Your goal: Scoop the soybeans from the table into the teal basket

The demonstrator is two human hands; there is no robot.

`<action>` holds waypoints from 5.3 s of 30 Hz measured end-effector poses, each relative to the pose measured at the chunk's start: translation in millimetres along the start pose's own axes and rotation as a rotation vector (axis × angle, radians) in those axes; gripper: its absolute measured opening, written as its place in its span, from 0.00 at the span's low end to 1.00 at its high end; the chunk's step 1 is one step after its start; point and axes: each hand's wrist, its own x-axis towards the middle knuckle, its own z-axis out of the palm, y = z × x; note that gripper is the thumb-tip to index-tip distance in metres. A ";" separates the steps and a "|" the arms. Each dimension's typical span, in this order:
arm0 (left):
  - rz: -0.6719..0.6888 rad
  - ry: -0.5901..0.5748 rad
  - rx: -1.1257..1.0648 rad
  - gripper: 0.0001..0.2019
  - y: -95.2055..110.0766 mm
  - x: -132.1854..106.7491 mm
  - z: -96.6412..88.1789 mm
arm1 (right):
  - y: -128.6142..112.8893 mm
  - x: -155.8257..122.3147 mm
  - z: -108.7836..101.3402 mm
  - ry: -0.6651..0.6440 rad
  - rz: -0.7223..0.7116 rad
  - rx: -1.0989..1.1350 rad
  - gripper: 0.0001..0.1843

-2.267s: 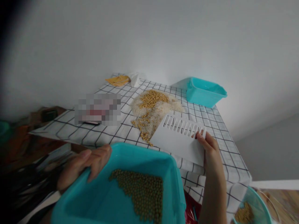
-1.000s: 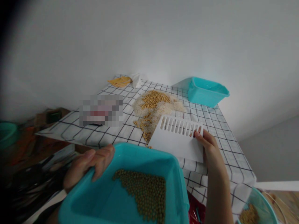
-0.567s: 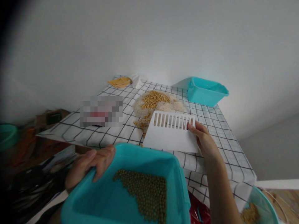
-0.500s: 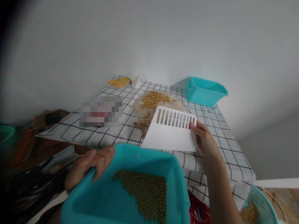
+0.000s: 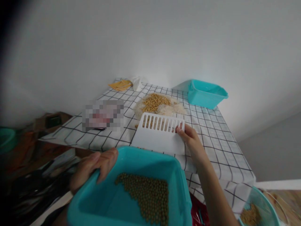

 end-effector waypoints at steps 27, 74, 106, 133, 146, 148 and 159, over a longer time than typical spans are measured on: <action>0.046 -0.007 0.026 0.31 0.4 5.2 -2.3 | 11.1 2.2 -1.2 -0.057 0.066 0.062 0.16; 0.024 0.037 0.026 0.32 2.0 7.9 2.7 | 9.6 -1.2 -8.5 0.145 -0.204 -0.069 0.10; 0.008 0.036 0.014 0.32 -1.0 5.9 0.9 | 5.0 -4.8 -3.6 0.105 -0.205 -0.040 0.11; -0.071 0.099 0.075 0.34 10.2 9.4 5.6 | 5.8 -5.5 -5.6 0.044 -0.084 0.025 0.13; -0.204 0.118 0.077 0.33 7.9 1.9 3.6 | 4.2 -6.6 -3.9 0.010 -0.062 0.055 0.11; -0.206 0.110 0.081 0.33 8.0 2.0 2.8 | 4.2 -6.7 -3.9 0.019 -0.055 0.054 0.11; -0.055 0.066 0.039 0.33 2.6 3.3 0.7 | 2.2 -7.8 -2.8 0.030 -0.029 0.037 0.11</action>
